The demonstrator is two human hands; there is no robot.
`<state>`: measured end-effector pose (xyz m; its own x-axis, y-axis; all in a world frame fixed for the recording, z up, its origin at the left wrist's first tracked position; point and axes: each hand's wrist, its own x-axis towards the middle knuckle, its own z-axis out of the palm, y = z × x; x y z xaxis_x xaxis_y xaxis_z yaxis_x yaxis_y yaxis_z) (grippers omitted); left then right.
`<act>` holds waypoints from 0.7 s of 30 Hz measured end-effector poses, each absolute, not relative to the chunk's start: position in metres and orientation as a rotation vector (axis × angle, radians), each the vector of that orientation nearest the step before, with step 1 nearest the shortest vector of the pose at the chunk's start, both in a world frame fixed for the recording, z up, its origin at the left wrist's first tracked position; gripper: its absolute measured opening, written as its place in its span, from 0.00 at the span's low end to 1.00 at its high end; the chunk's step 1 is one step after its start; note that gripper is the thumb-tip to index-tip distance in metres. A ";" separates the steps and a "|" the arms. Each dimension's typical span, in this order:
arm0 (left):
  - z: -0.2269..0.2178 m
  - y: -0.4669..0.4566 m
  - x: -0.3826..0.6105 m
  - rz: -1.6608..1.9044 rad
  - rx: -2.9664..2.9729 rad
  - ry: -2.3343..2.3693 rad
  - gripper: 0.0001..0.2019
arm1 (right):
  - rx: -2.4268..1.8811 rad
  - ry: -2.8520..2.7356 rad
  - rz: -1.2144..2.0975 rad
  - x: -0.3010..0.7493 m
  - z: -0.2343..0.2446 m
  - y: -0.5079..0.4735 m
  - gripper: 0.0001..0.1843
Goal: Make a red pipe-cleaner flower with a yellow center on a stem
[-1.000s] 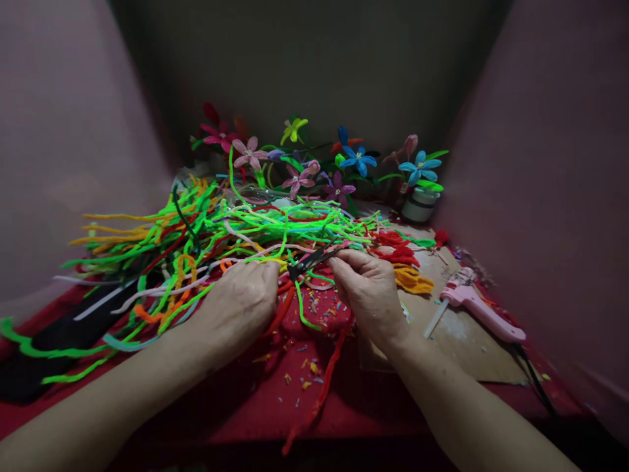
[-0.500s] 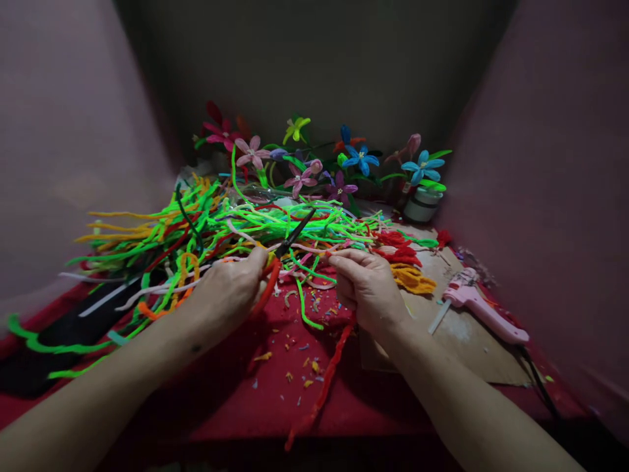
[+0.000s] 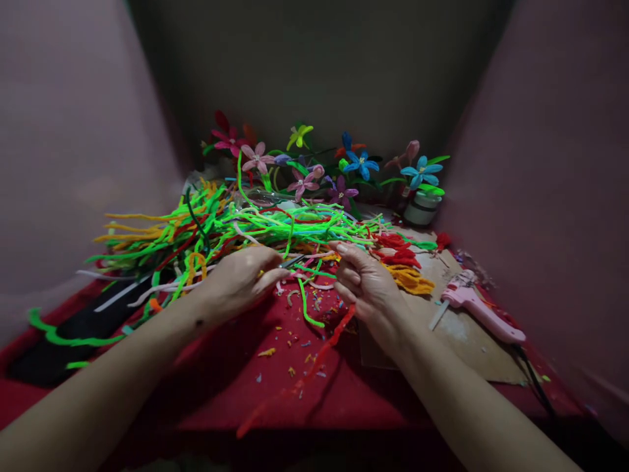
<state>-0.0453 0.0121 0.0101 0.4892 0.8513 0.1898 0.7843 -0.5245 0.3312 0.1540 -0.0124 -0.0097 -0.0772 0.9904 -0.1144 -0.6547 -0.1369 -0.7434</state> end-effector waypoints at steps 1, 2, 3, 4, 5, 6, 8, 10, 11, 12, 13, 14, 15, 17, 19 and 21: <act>0.015 0.006 -0.035 0.488 2.346 1.245 0.16 | -0.718 -0.608 1.586 0.153 -0.009 -0.011 0.05; 0.018 0.000 -0.024 0.469 2.169 1.090 0.16 | -0.700 -0.613 1.579 0.152 -0.008 -0.010 0.05; 0.020 -0.007 -0.013 0.475 2.000 0.950 0.16 | -0.680 -0.618 1.563 0.151 -0.007 -0.009 0.05; 0.020 -0.013 -0.003 0.437 1.839 0.860 0.15 | -0.665 -0.620 1.540 0.151 -0.006 -0.008 0.05; 0.019 -0.018 0.006 0.408 1.694 0.789 0.15 | -0.651 -0.619 1.512 0.150 -0.005 -0.006 0.04; 0.016 -0.023 0.013 0.380 1.538 0.751 0.15 | -0.644 -0.617 1.482 0.150 -0.004 -0.005 0.03; 0.010 -0.028 0.023 0.368 1.356 0.744 0.13 | -0.642 -0.608 1.430 0.153 -0.002 -0.003 0.02; 0.005 -0.028 0.027 0.406 1.302 0.783 0.11 | -0.648 -0.600 1.405 0.158 0.000 -0.001 0.01; 0.004 -0.028 0.028 0.440 1.312 0.809 0.11 | -0.653 -0.589 1.407 0.161 0.001 -0.001 0.02; 0.003 -0.027 0.027 0.471 1.332 0.837 0.11 | -0.657 -0.581 1.416 0.164 0.002 0.000 0.03; 0.003 -0.026 0.027 0.492 1.354 0.862 0.11 | -0.657 -0.580 1.427 0.168 0.003 0.000 0.04; 0.003 -0.025 0.026 0.511 1.373 0.881 0.11 | -0.655 -0.585 1.439 0.171 0.004 0.000 0.05; 0.004 -0.025 0.025 0.529 1.380 0.893 0.11 | -0.653 -0.591 1.447 0.174 0.006 0.000 0.06; 0.006 -0.024 0.024 0.574 1.368 0.901 0.11 | -0.645 -0.584 1.434 0.179 0.009 -0.001 0.07; 0.008 -0.025 0.024 0.647 1.354 0.900 0.11 | -0.638 -0.528 1.400 0.180 0.011 -0.001 0.10; 0.009 -0.026 0.024 0.705 1.353 0.908 0.12 | -0.636 -0.466 1.368 0.179 0.011 -0.001 0.13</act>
